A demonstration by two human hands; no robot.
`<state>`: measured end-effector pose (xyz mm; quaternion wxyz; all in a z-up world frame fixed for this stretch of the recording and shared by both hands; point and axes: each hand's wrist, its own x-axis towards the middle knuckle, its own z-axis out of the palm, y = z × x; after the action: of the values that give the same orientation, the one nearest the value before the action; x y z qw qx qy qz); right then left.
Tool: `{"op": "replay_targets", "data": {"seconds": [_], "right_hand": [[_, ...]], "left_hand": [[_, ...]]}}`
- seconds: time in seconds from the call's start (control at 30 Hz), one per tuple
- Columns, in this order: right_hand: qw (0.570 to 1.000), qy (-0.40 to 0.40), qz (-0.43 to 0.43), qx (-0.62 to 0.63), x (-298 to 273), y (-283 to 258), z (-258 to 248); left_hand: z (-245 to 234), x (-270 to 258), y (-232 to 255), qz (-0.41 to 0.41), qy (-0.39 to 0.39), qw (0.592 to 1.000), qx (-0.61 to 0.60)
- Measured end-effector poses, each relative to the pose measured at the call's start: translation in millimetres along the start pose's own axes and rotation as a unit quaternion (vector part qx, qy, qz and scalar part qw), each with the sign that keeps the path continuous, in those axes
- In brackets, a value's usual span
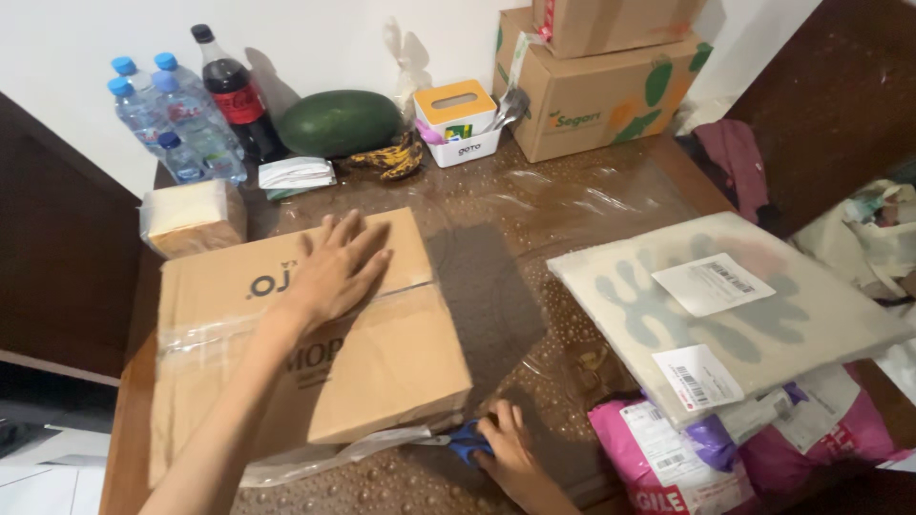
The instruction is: The person cuts open a wrapped package and a cardboard box using scissors, places food sachets into a kitchen drawer, and unpacks candy boxes, seasoning packets, and spice jars from the box onto the table by hand.
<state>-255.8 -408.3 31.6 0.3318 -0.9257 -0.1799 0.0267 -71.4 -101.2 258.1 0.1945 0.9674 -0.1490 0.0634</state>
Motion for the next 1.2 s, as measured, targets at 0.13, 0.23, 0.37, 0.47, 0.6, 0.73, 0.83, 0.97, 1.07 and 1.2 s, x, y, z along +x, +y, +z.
{"op": "replay_targets", "data": {"seconds": [0.13, 0.23, 0.37, 0.47, 0.6, 0.73, 0.83, 0.97, 1.07, 1.2], "right_hand": [[1.0, -0.022, -0.017, 0.012, -2.8, 24.3, 16.7], [1.0, 0.002, -0.007, 0.008, -12.5, 50.9, 33.2], [0.996, 0.041, 0.038, 0.072, -25.6, 83.0, 46.1], [0.987, 0.063, 0.111, 0.101, -23.8, 91.0, -4.6], [0.972, 0.048, 0.207, 0.105, 20.6, 30.7, -115.0], [0.985, 0.136, 0.101, 0.04, 65.0, -44.1, -196.1], [0.979, 0.16, 0.109, 0.06, 78.5, -86.5, -217.0], [0.981, 0.178, 0.054, 0.055, 76.1, -112.4, -218.5], [0.981, 0.172, 0.079, 0.049, 70.2, -114.0, -218.7], [0.98, 0.172, 0.067, 0.07, 64.4, -112.3, -215.8]], "left_hand": [[5.2, 30.8, 34.5, 0.022, -0.017, 1.0, -0.013], [3.4, 39.3, 43.8, 0.028, -0.017, 0.999, -0.025], [1.6, 41.0, 44.6, 0.044, 0.014, 0.998, -0.039], [3.7, 39.7, 45.9, 0.042, 0.029, 0.997, -0.057], [5.0, 39.7, 48.1, 0.033, 0.034, 0.997, -0.066], [2.2, 38.0, 52.0, 0.027, 0.035, 0.997, -0.057], [-0.3, 30.5, 56.4, 0.028, 0.033, 0.997, -0.056], [-2.9, 27.4, 55.4, 0.029, 0.042, 0.997, -0.06], [-3.6, 27.3, 55.7, 0.024, 0.046, 0.997, -0.065], [-4.5, 26.9, 56.5, 0.011, 0.038, 0.997, -0.072]]}}
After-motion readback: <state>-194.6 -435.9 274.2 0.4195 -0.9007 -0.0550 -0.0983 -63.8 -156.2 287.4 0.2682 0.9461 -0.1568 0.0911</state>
